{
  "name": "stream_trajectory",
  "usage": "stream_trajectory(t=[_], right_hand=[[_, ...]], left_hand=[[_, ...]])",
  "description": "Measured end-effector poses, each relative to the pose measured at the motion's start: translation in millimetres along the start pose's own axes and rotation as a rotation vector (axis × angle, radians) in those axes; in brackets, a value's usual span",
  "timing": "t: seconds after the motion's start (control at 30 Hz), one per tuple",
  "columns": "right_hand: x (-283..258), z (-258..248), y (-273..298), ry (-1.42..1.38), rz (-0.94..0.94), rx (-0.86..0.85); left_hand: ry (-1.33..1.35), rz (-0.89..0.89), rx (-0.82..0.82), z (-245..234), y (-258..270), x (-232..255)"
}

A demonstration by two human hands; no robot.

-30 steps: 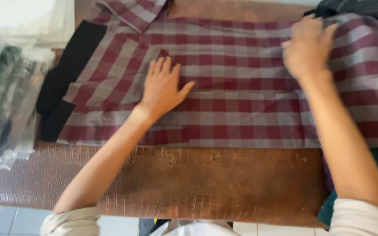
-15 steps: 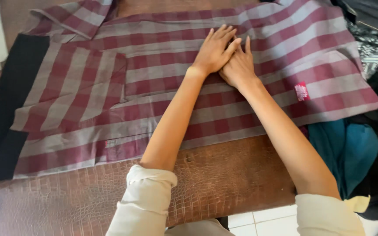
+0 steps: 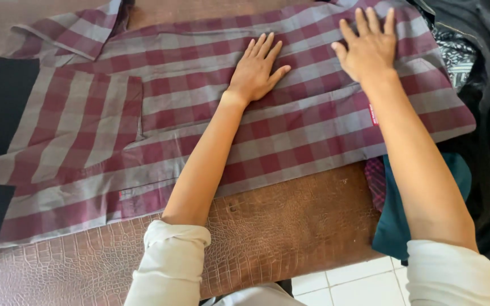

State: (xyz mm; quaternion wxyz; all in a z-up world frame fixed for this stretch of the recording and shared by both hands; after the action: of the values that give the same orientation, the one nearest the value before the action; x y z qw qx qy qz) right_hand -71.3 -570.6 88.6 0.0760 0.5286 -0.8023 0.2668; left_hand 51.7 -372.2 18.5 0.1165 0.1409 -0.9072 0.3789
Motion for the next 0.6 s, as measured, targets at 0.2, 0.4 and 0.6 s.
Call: stream_trajectory(t=[0.2,0.4,0.6], right_hand=[[17,29,-29,0.246,0.016,0.056],[-89,7,-53,-0.045,-0.236,0.379],[-70,8,-62,-0.127,0.054,-0.114]], left_hand=[[-0.086,0.027,-0.05,2,-4,5],[-0.21,0.123,0.284,-14,-44,22],[-0.266,-0.09,0.035,30,-36,-17]])
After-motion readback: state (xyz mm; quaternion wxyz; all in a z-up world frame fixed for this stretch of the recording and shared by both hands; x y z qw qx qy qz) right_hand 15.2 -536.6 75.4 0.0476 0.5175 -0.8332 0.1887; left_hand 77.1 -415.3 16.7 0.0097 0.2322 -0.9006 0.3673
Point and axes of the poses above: each hand's wrist, its own y-axis away from the middle knuckle, its own z-axis out of the palm, x = y × z, the point moved 8 cm from there along -y, towards the middle knuckle, and after that the axes turned 12 degrees about x, right-handed, at the moved point
